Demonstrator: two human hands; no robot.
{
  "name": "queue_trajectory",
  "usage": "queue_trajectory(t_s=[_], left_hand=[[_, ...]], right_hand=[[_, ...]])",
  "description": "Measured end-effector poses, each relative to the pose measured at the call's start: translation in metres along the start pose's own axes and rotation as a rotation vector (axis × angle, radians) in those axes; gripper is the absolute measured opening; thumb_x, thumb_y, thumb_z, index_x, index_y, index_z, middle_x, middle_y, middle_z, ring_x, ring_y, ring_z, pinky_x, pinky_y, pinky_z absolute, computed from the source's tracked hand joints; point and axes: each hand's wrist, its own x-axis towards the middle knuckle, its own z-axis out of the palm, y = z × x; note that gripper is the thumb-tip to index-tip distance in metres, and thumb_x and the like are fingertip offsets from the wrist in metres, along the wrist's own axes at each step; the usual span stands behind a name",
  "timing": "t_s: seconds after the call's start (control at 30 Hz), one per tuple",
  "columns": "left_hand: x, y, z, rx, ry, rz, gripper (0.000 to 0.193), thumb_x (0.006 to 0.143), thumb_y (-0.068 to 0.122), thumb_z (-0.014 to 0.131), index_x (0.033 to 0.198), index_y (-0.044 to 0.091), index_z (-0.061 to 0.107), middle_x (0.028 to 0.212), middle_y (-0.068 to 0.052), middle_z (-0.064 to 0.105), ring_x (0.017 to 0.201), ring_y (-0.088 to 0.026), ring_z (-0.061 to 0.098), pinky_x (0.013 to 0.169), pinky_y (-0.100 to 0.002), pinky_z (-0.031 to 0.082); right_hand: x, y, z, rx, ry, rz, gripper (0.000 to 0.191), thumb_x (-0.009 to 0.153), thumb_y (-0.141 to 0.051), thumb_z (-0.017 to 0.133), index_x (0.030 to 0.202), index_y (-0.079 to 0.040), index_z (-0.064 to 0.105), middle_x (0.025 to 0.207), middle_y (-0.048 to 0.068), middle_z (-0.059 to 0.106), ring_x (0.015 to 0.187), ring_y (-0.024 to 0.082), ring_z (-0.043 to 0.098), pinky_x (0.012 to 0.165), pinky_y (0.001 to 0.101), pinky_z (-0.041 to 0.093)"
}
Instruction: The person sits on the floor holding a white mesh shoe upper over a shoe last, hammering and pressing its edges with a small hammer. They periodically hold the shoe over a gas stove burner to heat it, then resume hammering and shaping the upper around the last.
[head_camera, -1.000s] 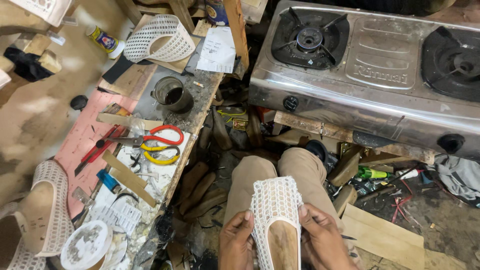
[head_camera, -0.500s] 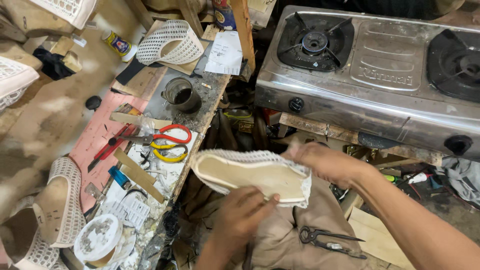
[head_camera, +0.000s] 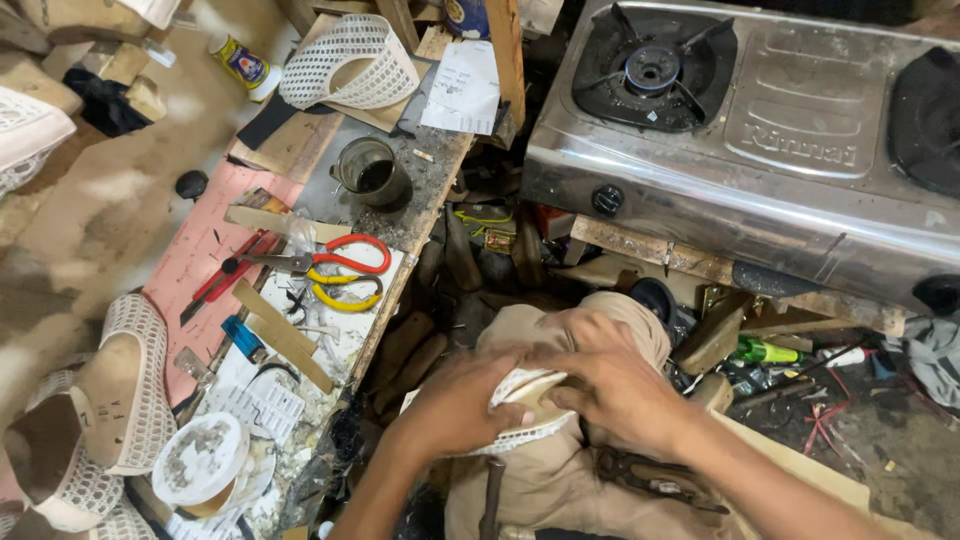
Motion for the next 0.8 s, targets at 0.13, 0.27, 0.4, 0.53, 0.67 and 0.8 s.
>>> queue_trajectory(t_s=[0.13,0.27,0.4,0.53,0.67,0.8], left_hand=[[-0.005,0.003,0.014,-0.278,0.113,-0.425,0.069,0.088,0.039,0.068,0.147,0.011,0.044,0.139,-0.019,0.060,0.127,-0.038,0.058,0.102,-0.044,0.046],[-0.006,0.019,0.031,-0.390,0.392,-0.438,0.065,0.092,0.034,0.066,0.147,0.006,0.043,0.138,-0.023,0.059,0.125,-0.041,0.060,0.103,-0.045,0.046],[-0.004,0.037,0.040,-0.346,0.390,-0.589,0.062,0.092,0.031,0.061,0.146,0.008,0.043,0.139,-0.020,0.059,0.125,-0.041,0.058,0.100,-0.044,0.047],[0.002,0.046,0.051,-0.086,0.427,-0.575,0.067,0.095,0.032,0.062,0.148,0.000,0.035,0.144,-0.024,0.050,0.132,-0.042,0.049,0.106,-0.052,0.038],[0.010,0.054,0.065,0.090,0.387,-0.559,0.072,0.095,0.034,0.061,0.149,-0.001,0.030,0.149,-0.023,0.043,0.140,-0.041,0.039,0.110,-0.061,0.029],[0.016,0.060,0.071,0.234,0.286,-0.603,0.076,0.096,0.039,0.058,0.153,0.000,0.026,0.161,-0.020,0.033,0.148,-0.041,0.031,0.110,-0.063,0.024]], right_hand=[[-0.057,0.000,0.005,0.062,-0.007,0.570,0.056,0.082,-0.026,0.077,0.129,-0.005,0.054,0.117,0.016,0.063,0.112,0.038,0.062,0.090,0.0432,0.052],[-0.123,0.007,0.011,-0.119,-0.754,0.916,0.047,0.090,-0.043,0.072,0.124,-0.017,0.053,0.118,0.008,0.061,0.109,0.033,0.065,0.090,0.0454,0.052],[-0.147,0.013,0.015,-0.016,-0.555,0.881,0.026,0.087,-0.029,0.070,0.109,-0.018,0.063,0.102,0.009,0.069,0.104,0.032,0.066,0.085,0.0425,0.053],[-0.115,0.000,0.010,0.521,-0.243,0.814,0.024,0.092,-0.024,0.069,0.107,-0.008,0.059,0.088,0.021,0.063,0.086,0.040,0.059,0.076,0.0442,0.056],[-0.058,-0.021,-0.009,0.307,-0.399,0.833,0.031,0.100,-0.031,0.059,0.126,-0.015,0.057,0.093,0.018,0.073,0.092,0.038,0.069,0.079,0.0447,0.054],[-0.017,-0.026,-0.027,-0.014,-0.544,0.622,0.022,0.099,-0.024,0.054,0.115,-0.011,0.059,0.098,0.019,0.073,0.095,0.041,0.068,0.080,0.0501,0.052]])
